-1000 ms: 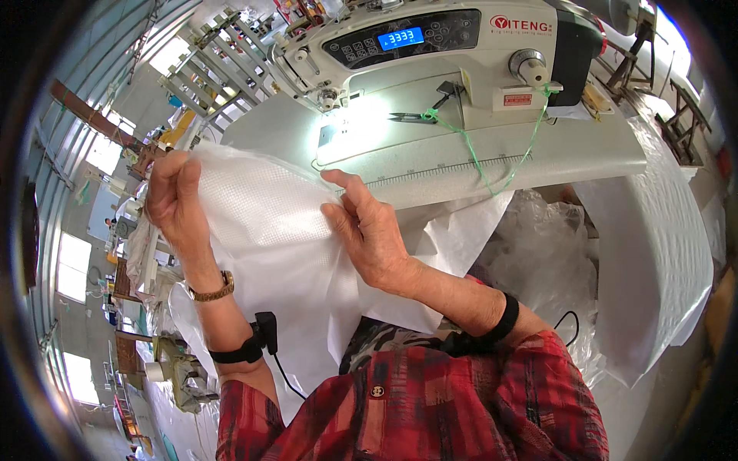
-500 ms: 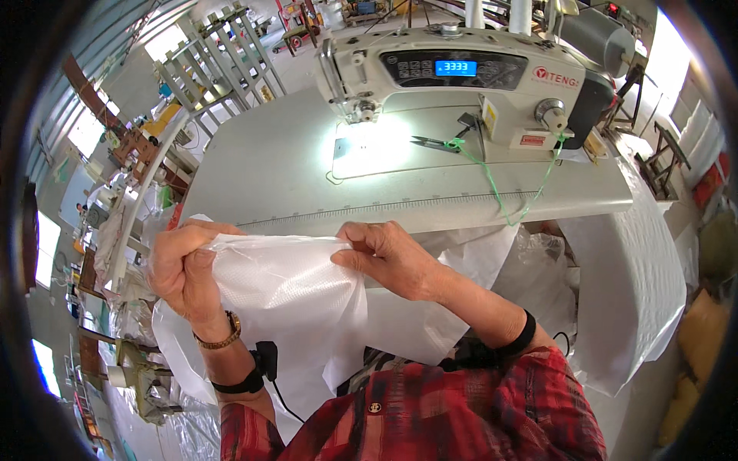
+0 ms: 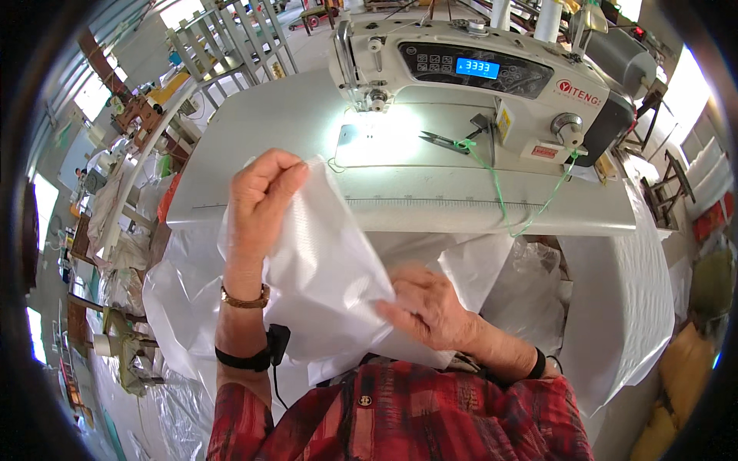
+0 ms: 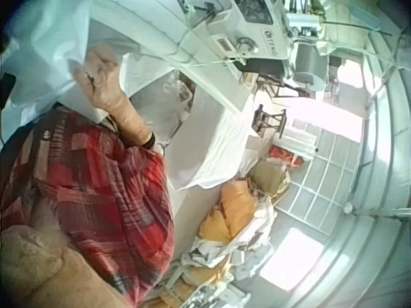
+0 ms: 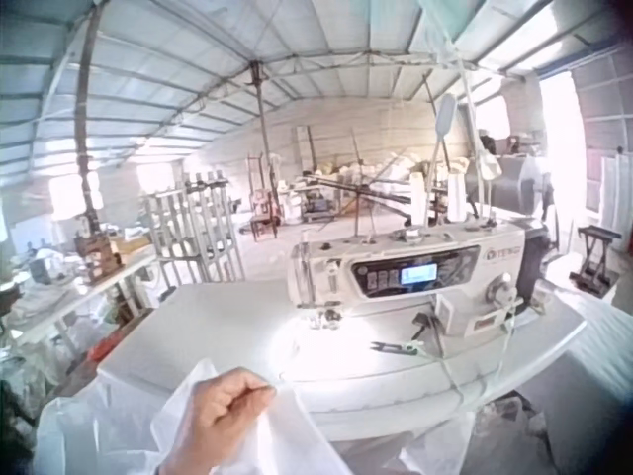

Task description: The recorder uses an industrial sewing machine to join pieces of large white plastic textile sheets.

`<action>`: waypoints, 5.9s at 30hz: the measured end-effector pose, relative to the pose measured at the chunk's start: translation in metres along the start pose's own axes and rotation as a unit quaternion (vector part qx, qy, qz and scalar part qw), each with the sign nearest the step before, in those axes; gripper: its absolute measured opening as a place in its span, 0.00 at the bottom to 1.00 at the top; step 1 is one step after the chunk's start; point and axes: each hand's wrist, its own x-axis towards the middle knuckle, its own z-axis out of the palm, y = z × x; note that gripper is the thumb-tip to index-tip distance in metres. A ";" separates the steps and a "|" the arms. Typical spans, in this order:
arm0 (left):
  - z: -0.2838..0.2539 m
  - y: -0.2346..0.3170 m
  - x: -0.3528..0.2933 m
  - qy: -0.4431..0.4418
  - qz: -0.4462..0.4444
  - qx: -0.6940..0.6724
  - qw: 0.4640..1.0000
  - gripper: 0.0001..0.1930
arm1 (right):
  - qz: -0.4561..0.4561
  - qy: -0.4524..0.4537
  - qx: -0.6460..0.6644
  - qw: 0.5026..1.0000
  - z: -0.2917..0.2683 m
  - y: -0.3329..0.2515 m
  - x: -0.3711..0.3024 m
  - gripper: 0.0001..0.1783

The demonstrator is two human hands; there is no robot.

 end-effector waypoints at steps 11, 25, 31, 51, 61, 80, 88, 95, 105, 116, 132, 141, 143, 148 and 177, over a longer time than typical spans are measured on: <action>0.060 -0.024 0.014 -0.095 -0.023 0.122 0.988 0.08 | 0.187 0.137 0.079 0.969 0.002 0.061 0.016 0.21; 0.044 -0.048 0.029 -0.116 -0.146 0.090 0.978 0.14 | 0.256 0.126 0.008 0.958 0.013 0.081 0.088 0.20; 0.050 -0.071 0.036 -0.092 -0.180 0.049 0.978 0.17 | 0.203 0.076 -0.150 0.965 0.020 0.074 0.097 0.24; 0.056 -0.068 0.068 -0.094 -0.028 0.211 0.973 0.17 | 0.213 0.163 0.018 0.963 -0.015 0.089 0.106 0.19; 0.043 -0.083 0.086 -0.194 -0.086 0.154 0.965 0.18 | 0.256 0.224 0.274 0.900 0.011 0.120 0.125 0.18; 0.066 -0.158 0.103 -0.218 -0.266 0.192 0.919 0.18 | 0.173 -0.092 -0.447 0.873 0.006 0.140 0.153 0.04; 0.078 -0.170 0.094 -0.183 -0.143 0.277 0.932 0.17 | 0.182 -0.001 -0.292 0.939 -0.015 0.173 0.149 0.07; 0.083 -0.170 0.093 -0.095 -0.150 0.273 0.946 0.11 | 0.040 -0.018 -0.265 0.963 -0.020 0.187 0.135 0.11; 0.078 -0.098 0.023 -0.080 -0.060 0.307 0.947 0.14 | 0.061 -0.071 -0.409 0.908 -0.011 0.170 0.134 0.12; 0.069 -0.130 0.013 -0.093 0.014 0.297 0.950 0.20 | 0.098 -0.053 -0.396 0.912 -0.006 0.168 0.140 0.10; 0.071 -0.138 0.032 -0.144 -0.041 0.308 0.940 0.18 | 0.115 -0.045 -0.388 0.913 -0.009 0.186 0.146 0.14; 0.076 -0.150 0.045 -0.139 -0.039 0.339 0.930 0.18 | 0.154 -0.040 -0.344 0.925 -0.013 0.201 0.148 0.16; 0.077 -0.152 0.049 -0.126 -0.008 0.319 0.939 0.15 | 0.176 -0.041 -0.326 0.928 -0.015 0.211 0.151 0.18; 0.082 -0.153 0.054 -0.118 -0.048 0.313 0.941 0.10 | 0.232 0.172 -0.027 0.957 -0.021 0.240 0.162 0.32; 0.086 -0.157 0.050 -0.108 0.005 0.333 0.937 0.13 | 0.227 0.203 -0.059 0.951 -0.019 0.232 0.162 0.31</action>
